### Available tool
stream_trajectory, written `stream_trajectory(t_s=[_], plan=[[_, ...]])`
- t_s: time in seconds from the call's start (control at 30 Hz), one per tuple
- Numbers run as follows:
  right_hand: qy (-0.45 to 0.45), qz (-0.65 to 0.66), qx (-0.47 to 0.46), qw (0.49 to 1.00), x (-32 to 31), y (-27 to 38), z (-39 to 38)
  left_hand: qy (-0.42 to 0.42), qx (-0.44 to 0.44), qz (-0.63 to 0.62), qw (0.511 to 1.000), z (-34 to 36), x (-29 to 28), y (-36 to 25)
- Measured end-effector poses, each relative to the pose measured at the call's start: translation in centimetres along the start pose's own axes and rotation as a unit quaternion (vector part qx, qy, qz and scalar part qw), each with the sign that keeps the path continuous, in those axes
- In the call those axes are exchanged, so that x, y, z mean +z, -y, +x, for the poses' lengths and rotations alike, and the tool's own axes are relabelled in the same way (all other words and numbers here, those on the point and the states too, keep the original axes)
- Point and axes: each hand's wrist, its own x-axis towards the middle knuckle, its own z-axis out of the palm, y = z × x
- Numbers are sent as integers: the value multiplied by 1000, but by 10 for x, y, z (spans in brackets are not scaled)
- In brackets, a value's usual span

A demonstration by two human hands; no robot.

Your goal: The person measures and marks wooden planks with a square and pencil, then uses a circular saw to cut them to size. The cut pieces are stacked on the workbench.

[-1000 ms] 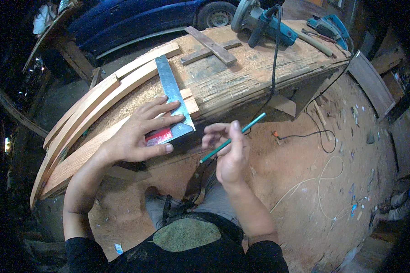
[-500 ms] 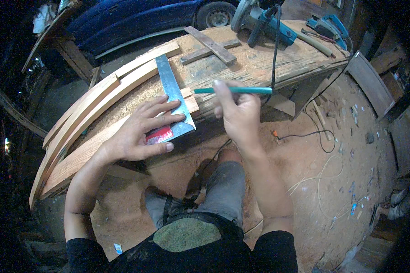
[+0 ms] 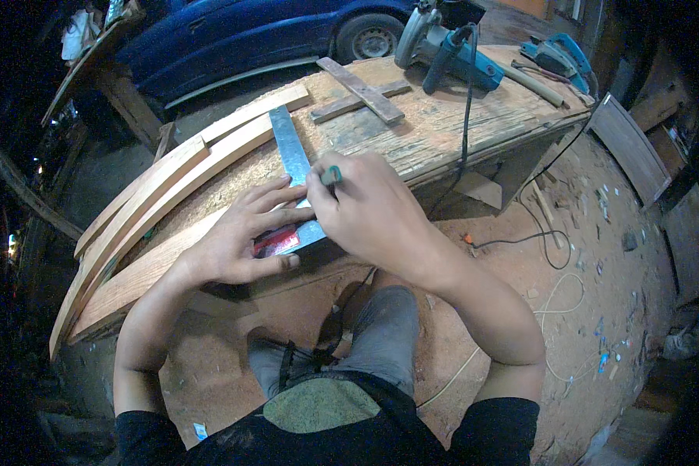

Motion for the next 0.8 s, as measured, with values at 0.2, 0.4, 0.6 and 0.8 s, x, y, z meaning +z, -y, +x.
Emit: stream_trajectory(t_s=[0.2,0.4,0.6,0.8], plan=[[22,-75,-11,997,-19,1,-15,9,0,12,1000,0,-2,-4],[65,-89,63,992,-6,-29,56,6,0,3,1000,0,-2,-2],[47,37,127,990,17,-71,115,8,-7,5,1000,3,-2,-3],[-167,159,84,969,6,-63,77,3,7,4,1000,2,-2,-2]])
